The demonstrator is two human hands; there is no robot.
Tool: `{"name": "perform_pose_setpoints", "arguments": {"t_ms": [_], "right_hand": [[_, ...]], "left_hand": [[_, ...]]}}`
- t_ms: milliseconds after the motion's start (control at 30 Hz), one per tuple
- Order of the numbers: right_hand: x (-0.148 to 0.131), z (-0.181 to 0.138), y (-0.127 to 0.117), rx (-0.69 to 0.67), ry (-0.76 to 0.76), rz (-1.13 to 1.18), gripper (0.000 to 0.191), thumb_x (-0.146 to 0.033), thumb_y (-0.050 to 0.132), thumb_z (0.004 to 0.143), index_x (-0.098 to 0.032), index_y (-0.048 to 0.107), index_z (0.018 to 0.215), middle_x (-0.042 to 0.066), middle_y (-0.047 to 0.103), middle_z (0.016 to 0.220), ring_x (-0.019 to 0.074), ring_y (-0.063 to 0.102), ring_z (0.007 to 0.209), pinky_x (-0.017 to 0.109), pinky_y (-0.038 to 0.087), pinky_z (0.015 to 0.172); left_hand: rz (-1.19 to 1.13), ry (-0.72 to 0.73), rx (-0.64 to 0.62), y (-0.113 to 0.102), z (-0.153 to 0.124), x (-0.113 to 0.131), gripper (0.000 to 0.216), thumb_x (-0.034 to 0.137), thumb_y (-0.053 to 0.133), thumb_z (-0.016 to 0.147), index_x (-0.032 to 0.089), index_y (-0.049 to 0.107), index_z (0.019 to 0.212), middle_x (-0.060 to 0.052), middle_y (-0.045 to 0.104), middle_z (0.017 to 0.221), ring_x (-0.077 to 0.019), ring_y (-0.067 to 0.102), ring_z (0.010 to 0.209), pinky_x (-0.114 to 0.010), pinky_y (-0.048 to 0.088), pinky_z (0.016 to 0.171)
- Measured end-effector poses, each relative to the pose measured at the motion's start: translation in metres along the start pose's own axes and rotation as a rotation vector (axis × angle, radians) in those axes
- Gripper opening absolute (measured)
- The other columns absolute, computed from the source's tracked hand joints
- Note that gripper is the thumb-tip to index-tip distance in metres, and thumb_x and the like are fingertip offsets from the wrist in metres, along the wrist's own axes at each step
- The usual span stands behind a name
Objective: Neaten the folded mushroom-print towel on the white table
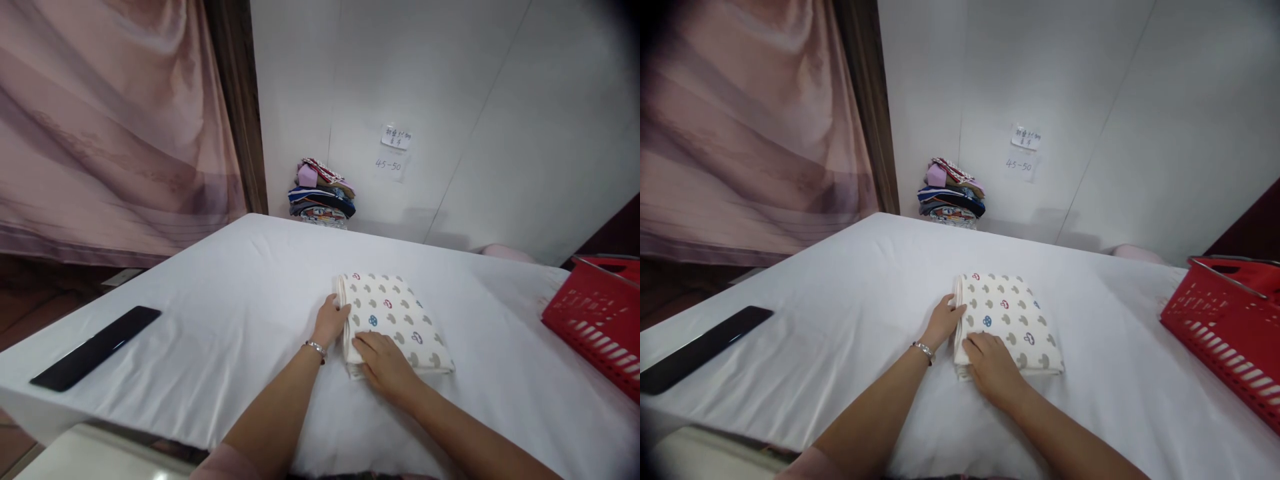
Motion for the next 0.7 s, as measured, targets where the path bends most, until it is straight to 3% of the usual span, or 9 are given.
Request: {"name": "perform_pose_setpoints", "arguments": {"t_ms": [167, 300, 500, 700], "right_hand": [[0.004, -0.006, -0.004, 0.074, -0.047, 0.066, 0.033, -0.009, 0.041, 0.079, -0.019, 0.054, 0.108, 0.009, 0.059, 0.108, 0.0216, 0.053, 0.096, 0.035, 0.043, 0.079], [0.001, -0.011, 0.004, 0.044, -0.076, -0.003, 0.034, -0.005, 0.041, 0.077, -0.018, 0.054, 0.106, 0.010, 0.059, 0.106, 0.0226, 0.052, 0.094, 0.036, 0.042, 0.077], [-0.004, -0.011, 0.012, 0.023, -0.006, 0.011, 0.042, -0.007, 0.043, 0.074, -0.017, 0.051, 0.114, 0.011, 0.055, 0.114, 0.0238, 0.048, 0.101, 0.038, 0.040, 0.082], [-0.005, -0.004, 0.009, 0.098, 0.059, 0.076, 0.043, -0.009, 0.045, 0.074, -0.019, 0.051, 0.115, 0.010, 0.057, 0.112, 0.0227, 0.050, 0.100, 0.038, 0.041, 0.084]], "left_hand": [[0.004, 0.008, 0.017, 0.000, -0.003, 0.001, 0.060, 0.033, 0.057, 0.076, 0.015, 0.041, 0.131, -0.009, 0.067, 0.096, -0.0191, 0.062, 0.086, -0.027, 0.043, 0.078], [0.031, 0.038, 0.007, 0.000, -0.006, 0.004, 0.057, 0.030, 0.054, 0.077, 0.016, 0.041, 0.130, -0.007, 0.068, 0.088, -0.0187, 0.062, 0.080, -0.026, 0.043, 0.072], [0.051, 0.021, 0.002, 0.000, -0.003, 0.003, 0.053, 0.030, 0.052, 0.078, 0.016, 0.042, 0.129, -0.009, 0.067, 0.096, -0.0195, 0.062, 0.084, -0.028, 0.043, 0.077], [0.016, -0.021, -0.010, 0.000, 0.005, -0.002, 0.049, 0.031, 0.055, 0.078, 0.015, 0.047, 0.123, -0.008, 0.068, 0.092, -0.0185, 0.063, 0.083, -0.027, 0.044, 0.076]]}}
Point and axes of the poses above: each hand's wrist, its own z-axis towards the middle knuckle, its own y-axis out of the palm, x = y × z, the point moved 3 cm from there along z, towards the middle knuckle
